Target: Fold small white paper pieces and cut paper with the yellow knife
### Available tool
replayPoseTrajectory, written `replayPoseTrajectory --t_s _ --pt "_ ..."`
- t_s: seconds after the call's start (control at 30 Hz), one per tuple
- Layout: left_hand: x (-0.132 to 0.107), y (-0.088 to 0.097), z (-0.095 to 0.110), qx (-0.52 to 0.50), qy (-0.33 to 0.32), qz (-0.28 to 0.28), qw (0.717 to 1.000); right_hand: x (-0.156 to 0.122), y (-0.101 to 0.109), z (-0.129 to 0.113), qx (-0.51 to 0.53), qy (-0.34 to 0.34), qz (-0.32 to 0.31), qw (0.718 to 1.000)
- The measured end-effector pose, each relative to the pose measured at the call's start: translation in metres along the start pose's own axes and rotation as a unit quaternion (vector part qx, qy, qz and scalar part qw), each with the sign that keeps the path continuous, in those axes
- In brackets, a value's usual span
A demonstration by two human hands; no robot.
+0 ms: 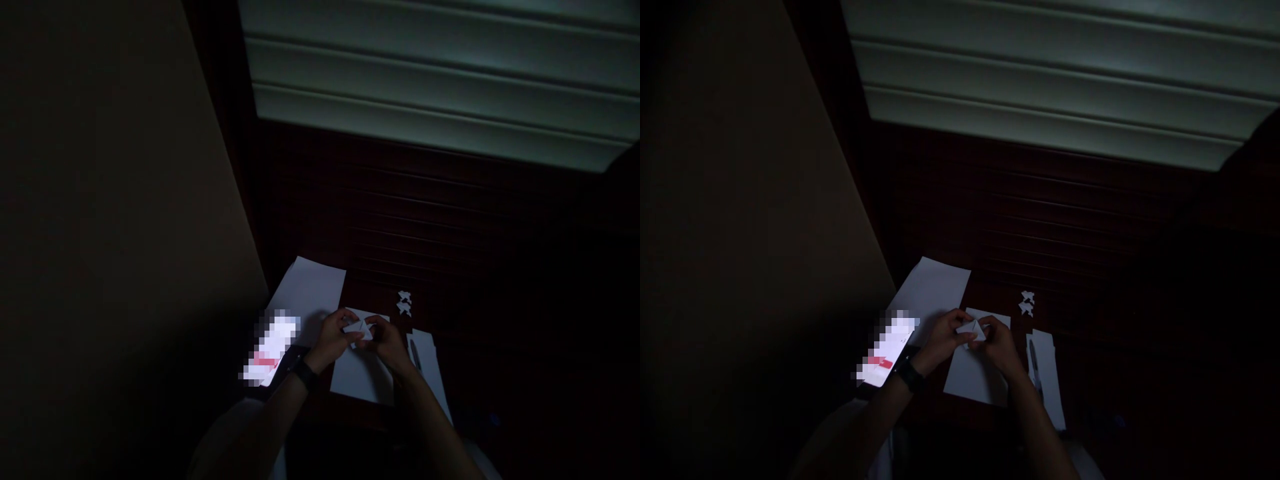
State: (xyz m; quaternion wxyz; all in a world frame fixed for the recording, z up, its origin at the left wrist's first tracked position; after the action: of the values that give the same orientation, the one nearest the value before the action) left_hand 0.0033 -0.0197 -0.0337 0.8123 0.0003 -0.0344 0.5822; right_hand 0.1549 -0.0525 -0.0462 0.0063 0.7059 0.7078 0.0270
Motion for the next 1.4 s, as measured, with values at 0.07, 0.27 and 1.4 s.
replayPoseTrajectory --t_s 0.07,0.27,1.4 --pt "-0.008 -0.002 -0.001 0.004 0.006 -0.009 1.000 -0.008 0.000 0.001 0.013 -0.009 0.010 1.000" --pt "-0.034 -0.005 -0.005 0.007 0.007 0.005 1.000 -0.035 -0.008 0.002 0.028 -0.018 0.065 0.997" --pt "0.038 -0.013 0.029 -0.114 0.091 -0.027 0.989 0.024 0.009 -0.030 0.028 0.023 0.075 0.997"
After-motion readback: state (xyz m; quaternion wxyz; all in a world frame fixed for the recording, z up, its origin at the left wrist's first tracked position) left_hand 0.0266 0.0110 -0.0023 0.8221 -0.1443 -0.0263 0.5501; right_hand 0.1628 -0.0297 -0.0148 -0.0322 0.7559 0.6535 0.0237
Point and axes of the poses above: each hand's wrist, its own x-axis towards the middle knuckle, its own y-axis out of the back of the hand, z = x × y, the point moved 1 cm from there along x, towards the middle knuckle, and after that the axes turned 1 degree about y, right-handed, at the moved point
